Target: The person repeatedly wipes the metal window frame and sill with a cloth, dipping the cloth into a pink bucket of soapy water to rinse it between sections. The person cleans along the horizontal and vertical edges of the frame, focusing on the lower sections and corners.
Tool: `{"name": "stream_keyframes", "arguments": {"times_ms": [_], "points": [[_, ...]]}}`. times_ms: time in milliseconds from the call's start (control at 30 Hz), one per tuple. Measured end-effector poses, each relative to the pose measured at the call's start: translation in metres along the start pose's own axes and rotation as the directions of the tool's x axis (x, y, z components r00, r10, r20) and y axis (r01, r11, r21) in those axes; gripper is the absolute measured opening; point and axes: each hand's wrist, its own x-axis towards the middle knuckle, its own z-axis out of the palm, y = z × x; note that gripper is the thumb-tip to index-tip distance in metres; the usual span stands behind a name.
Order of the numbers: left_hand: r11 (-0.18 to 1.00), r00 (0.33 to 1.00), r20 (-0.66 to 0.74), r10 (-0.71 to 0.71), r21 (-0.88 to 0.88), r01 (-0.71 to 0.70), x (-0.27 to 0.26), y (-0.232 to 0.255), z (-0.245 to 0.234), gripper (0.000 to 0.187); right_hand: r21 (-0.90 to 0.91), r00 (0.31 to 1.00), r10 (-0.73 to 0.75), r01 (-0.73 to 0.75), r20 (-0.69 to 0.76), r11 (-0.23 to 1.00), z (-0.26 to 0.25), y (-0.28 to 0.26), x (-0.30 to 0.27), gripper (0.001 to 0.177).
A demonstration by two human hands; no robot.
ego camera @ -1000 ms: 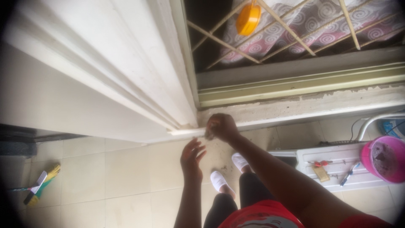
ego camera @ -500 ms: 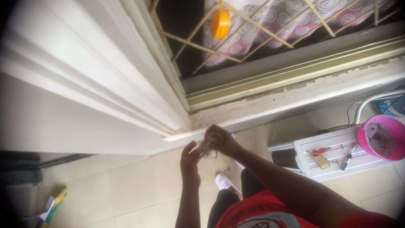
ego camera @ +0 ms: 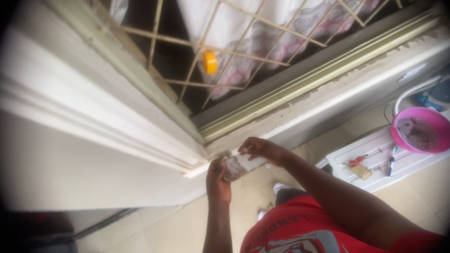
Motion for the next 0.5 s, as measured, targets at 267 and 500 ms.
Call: {"name": "stream_keyframes", "arguments": {"times_ms": [267,500], "points": [[0.928,0.976,0.132,-0.172,0.353,0.116,0.01,-0.02,0.084,0.034,0.382,0.983,-0.183,0.169,0.0,0.908,-0.062,0.028,-0.057,0.057],[0.93,0.964,0.139,-0.227,0.326,0.172,0.017,-0.093,0.136,0.027,0.153,0.878,-0.085,0.176,-0.47,0.972,-0.158,0.06,-0.147,0.055]]}}
